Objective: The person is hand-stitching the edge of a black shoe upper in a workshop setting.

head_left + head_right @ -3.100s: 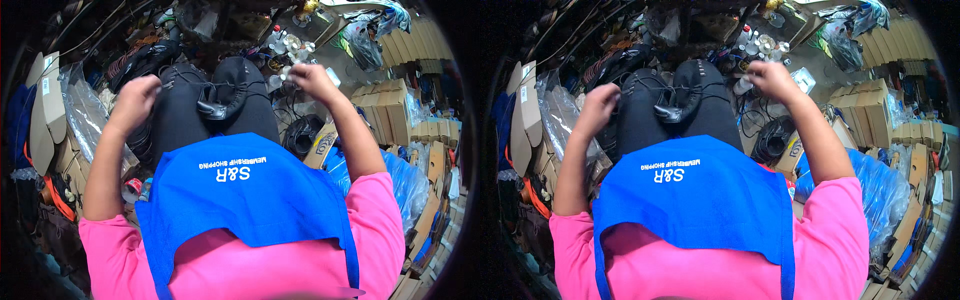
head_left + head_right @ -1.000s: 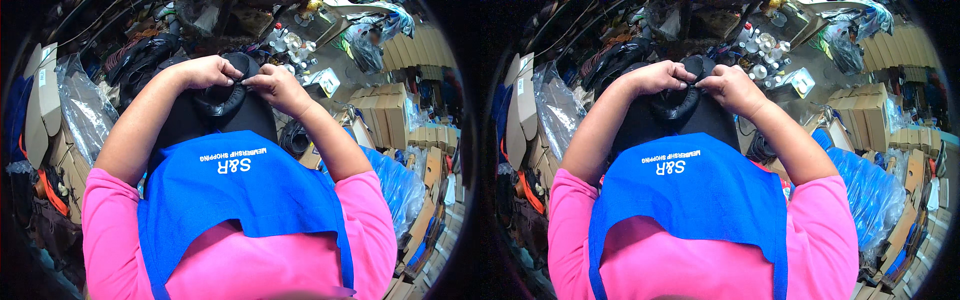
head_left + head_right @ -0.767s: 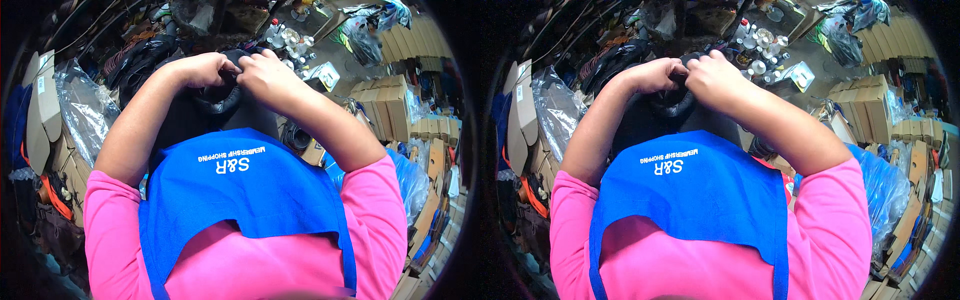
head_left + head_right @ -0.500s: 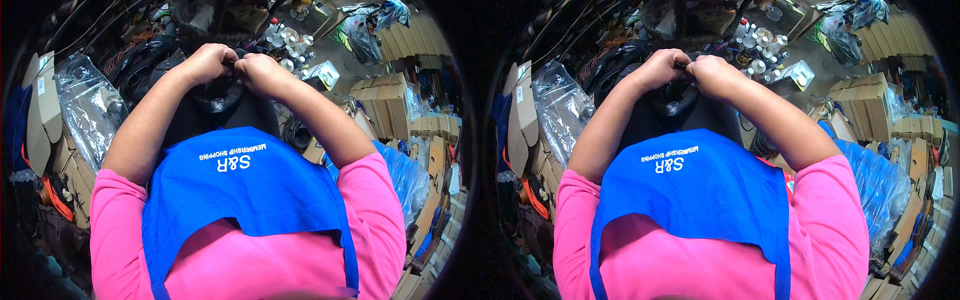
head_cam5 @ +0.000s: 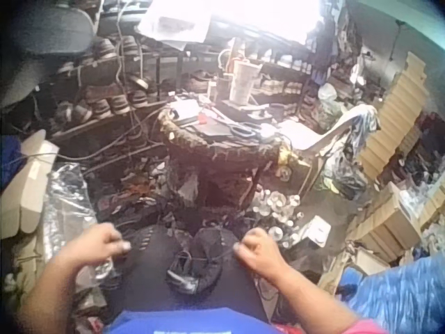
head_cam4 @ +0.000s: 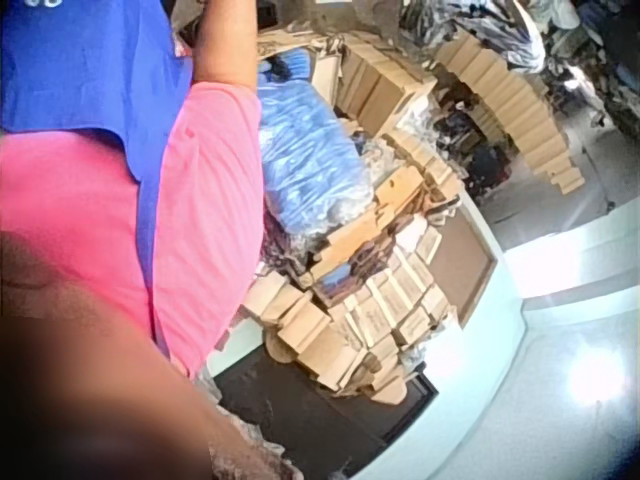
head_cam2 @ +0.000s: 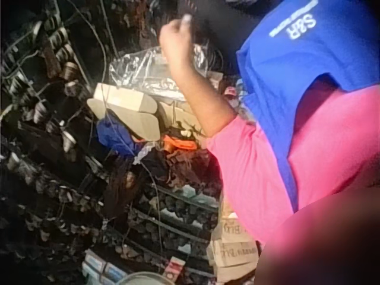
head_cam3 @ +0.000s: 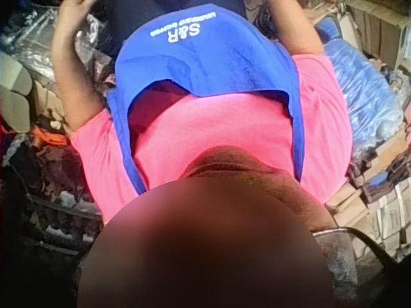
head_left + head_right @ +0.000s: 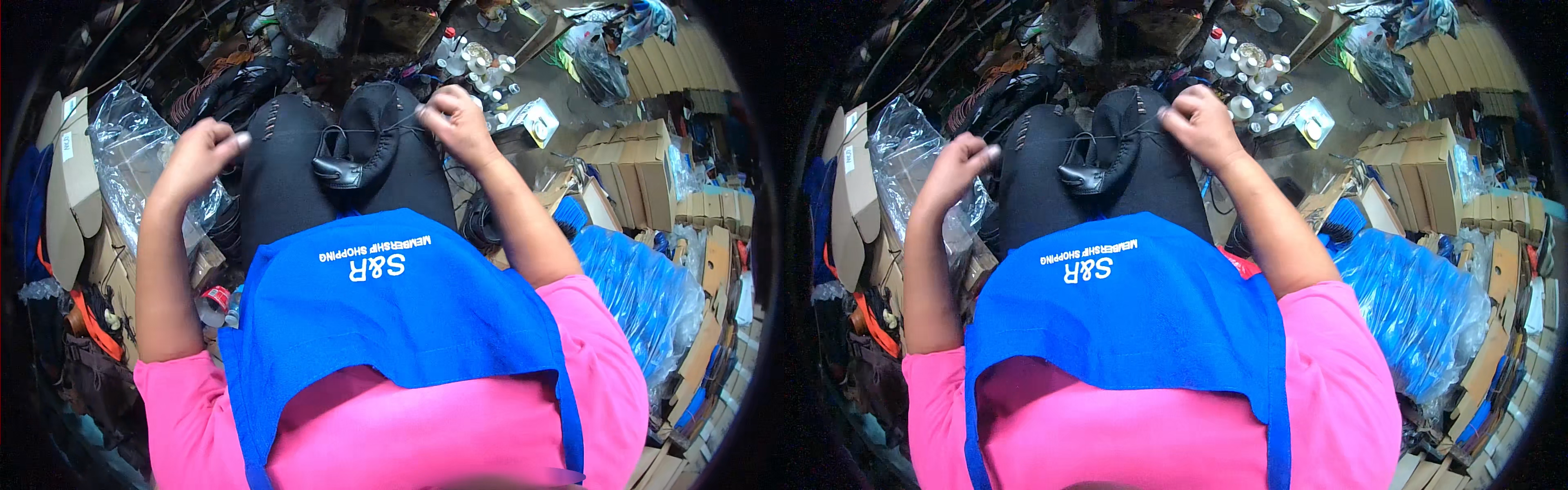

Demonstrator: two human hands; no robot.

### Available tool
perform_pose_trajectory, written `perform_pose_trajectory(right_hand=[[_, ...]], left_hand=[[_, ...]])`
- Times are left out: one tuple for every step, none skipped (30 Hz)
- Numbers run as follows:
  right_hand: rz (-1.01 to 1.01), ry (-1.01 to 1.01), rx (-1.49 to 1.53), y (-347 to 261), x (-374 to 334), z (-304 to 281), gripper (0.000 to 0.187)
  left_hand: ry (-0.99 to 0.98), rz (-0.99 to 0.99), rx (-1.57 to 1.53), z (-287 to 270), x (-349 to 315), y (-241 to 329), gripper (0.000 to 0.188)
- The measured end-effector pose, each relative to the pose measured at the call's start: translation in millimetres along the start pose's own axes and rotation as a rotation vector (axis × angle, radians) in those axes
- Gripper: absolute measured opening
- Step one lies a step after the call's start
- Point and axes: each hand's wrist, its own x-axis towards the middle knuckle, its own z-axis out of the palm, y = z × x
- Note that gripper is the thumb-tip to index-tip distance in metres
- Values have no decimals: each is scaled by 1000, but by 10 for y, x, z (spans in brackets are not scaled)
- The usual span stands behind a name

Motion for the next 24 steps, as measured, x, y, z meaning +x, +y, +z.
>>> perform_pose_trajectory(right_hand=[[98, 156, 84, 0, 71, 60, 28], [494, 193, 634, -22, 110, 107, 32], [470, 224, 1029, -59, 148, 164, 34], [571, 349, 1377, -102, 167, 205, 37], [609, 304, 1581, -139, 155, 205, 38], [681, 253, 1738, -167, 130, 195, 37], [654, 159, 1824, -177, 88, 156, 36], [549, -60, 1965, -170, 43, 118, 37], [516, -110, 1815, -137, -12, 46, 39], [486, -146, 1662, -92, -51, 0, 42], [536, -69, 1552, -54, -148, -6, 45], [488, -157, 1557, -1, -199, -11, 45], [506, -118, 1561, 57, -219, 1, 44], [523, -105, 1588, 109, -268, 6, 43], [539, -147, 1589, 173, -287, -55, 39], [565, -191, 1558, 227, -314, -114, 31], [606, -232, 1265, 273, -356, -253, 24], [704, -252, 942, 304, -380, -392, 23], [662, -364, 327, 313, -382, -525, 44], [541, -461, -150, 293, -381, -657, 55], [436, -360, 80, 250, -328, -653, 55], [482, -236, 235, 179, -259, -655, 56], [281, -190, 234, 92, -157, -603, 57], [140, -278, 160, -16, -27, -543, 59]], left_hand=[[92, -8, -131, 2, 54, 60, 34], [29, -145, -484, -8, 98, 131, 37], [-35, 33, -970, 76, 123, 227, 35], [-41, 52, -1442, 158, 153, 317, 36], [-209, 235, -1674, 222, 206, 395, 36], [-375, 292, -1874, 255, 277, 430, 37], [-164, 94, -1970, 338, 305, 450, 40], [-92, 70, -2006, 362, 368, 405, 40], [-297, 179, -1956, 341, 435, 332, 41], [-529, 354, -1933, 334, 504, 232, 43], [-19, -91, -1754, 423, 498, 125, 46], [-147, -106, -1745, 455, 529, 19, 47], [-187, -42, -1753, 455, 599, -61, 45], [-319, 23, -1747, 443, 622, -124, 44], [-139, -107, -1656, 386, 633, -173, 42], [-106, -148, -1544, 356, 633, -166, 40], [-81, -53, -1274, 183, 572, -183, 36], [103, -165, -1011, 48, 497, -146, 34], [189, -161, -730, -54, 408, -71, 34], [306, -284, -442, -147, 303, 15, 33], [378, 53, -340, -51, 206, 154, 31], [439, 215, -236, 115, 112, 299, 30], [339, 438, -149, 297, 28, 442, 29], [185, 541, -40, 503, -27, 559, 30]])
